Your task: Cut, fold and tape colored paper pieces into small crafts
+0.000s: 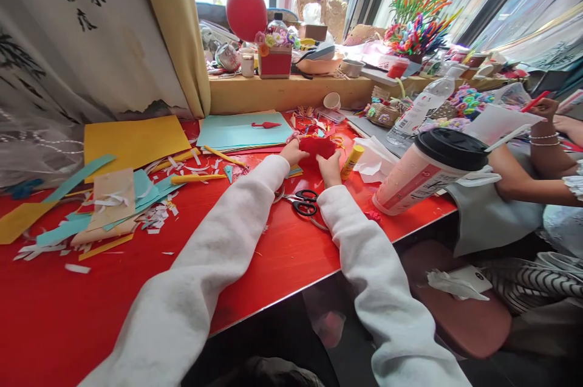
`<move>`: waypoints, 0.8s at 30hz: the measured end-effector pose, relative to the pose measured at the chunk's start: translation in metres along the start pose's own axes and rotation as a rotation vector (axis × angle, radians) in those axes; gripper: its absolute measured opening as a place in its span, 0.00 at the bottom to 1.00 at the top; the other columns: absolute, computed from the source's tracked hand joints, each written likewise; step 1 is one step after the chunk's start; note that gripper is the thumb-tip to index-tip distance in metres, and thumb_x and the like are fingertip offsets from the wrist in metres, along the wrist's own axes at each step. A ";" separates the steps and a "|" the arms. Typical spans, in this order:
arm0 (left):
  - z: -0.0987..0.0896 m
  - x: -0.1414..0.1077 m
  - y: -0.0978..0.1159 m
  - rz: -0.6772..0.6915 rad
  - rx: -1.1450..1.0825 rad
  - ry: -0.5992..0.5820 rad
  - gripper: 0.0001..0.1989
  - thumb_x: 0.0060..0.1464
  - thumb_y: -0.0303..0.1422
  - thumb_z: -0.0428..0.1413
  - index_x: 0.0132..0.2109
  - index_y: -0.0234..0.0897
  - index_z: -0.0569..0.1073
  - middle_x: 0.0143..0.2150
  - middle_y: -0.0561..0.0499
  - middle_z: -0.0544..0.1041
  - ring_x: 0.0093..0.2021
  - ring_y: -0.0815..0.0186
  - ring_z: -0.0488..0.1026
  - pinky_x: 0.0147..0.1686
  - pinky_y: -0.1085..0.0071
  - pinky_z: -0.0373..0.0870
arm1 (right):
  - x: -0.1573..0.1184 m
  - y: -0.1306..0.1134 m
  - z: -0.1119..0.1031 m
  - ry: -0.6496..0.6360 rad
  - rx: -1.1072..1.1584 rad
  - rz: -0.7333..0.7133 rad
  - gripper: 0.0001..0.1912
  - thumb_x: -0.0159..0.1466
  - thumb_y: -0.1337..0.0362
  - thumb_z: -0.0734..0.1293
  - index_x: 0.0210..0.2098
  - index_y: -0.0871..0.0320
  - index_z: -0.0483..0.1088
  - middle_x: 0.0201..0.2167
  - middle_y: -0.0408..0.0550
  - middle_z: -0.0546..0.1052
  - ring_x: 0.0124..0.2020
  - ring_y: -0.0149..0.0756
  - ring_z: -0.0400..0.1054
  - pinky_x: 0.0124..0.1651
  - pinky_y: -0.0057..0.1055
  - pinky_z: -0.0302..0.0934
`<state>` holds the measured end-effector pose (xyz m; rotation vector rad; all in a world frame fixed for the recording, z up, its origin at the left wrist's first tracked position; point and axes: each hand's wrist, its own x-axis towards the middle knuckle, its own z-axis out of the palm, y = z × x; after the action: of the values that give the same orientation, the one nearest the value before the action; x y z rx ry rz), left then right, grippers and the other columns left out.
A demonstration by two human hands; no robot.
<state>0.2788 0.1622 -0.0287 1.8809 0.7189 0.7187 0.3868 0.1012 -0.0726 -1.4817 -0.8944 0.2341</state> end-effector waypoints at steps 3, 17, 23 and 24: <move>0.003 0.001 -0.002 0.021 0.045 0.050 0.28 0.41 0.22 0.54 0.53 0.26 0.61 0.49 0.38 0.67 0.54 0.53 0.63 0.56 0.58 0.56 | 0.000 -0.002 -0.001 0.010 -0.010 0.076 0.20 0.51 0.67 0.64 0.42 0.58 0.54 0.42 0.53 0.70 0.46 0.39 0.64 0.49 0.40 0.60; 0.000 0.001 -0.005 0.360 0.257 -0.008 0.33 0.39 0.14 0.45 0.56 0.35 0.60 0.59 0.46 0.61 0.61 0.61 0.53 0.61 0.64 0.46 | -0.014 -0.032 -0.011 -0.015 0.003 -0.067 0.34 0.50 0.71 0.62 0.55 0.57 0.46 0.57 0.56 0.57 0.59 0.36 0.52 0.60 0.41 0.47; -0.002 -0.001 -0.003 0.342 0.222 0.033 0.28 0.39 0.20 0.52 0.52 0.30 0.62 0.54 0.41 0.63 0.57 0.56 0.56 0.59 0.62 0.50 | -0.018 -0.041 -0.016 -0.046 -0.076 -0.229 0.29 0.50 0.75 0.58 0.52 0.53 0.52 0.55 0.51 0.58 0.58 0.34 0.51 0.60 0.39 0.46; -0.002 0.000 -0.004 0.317 0.194 0.041 0.26 0.39 0.21 0.53 0.50 0.30 0.63 0.51 0.42 0.64 0.55 0.56 0.58 0.58 0.62 0.51 | -0.018 -0.041 -0.016 -0.046 -0.086 -0.207 0.28 0.50 0.75 0.58 0.50 0.53 0.54 0.53 0.50 0.60 0.57 0.34 0.53 0.59 0.39 0.48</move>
<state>0.2764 0.1644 -0.0319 2.1927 0.5354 0.9153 0.3689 0.0719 -0.0393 -1.4550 -1.0981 0.0779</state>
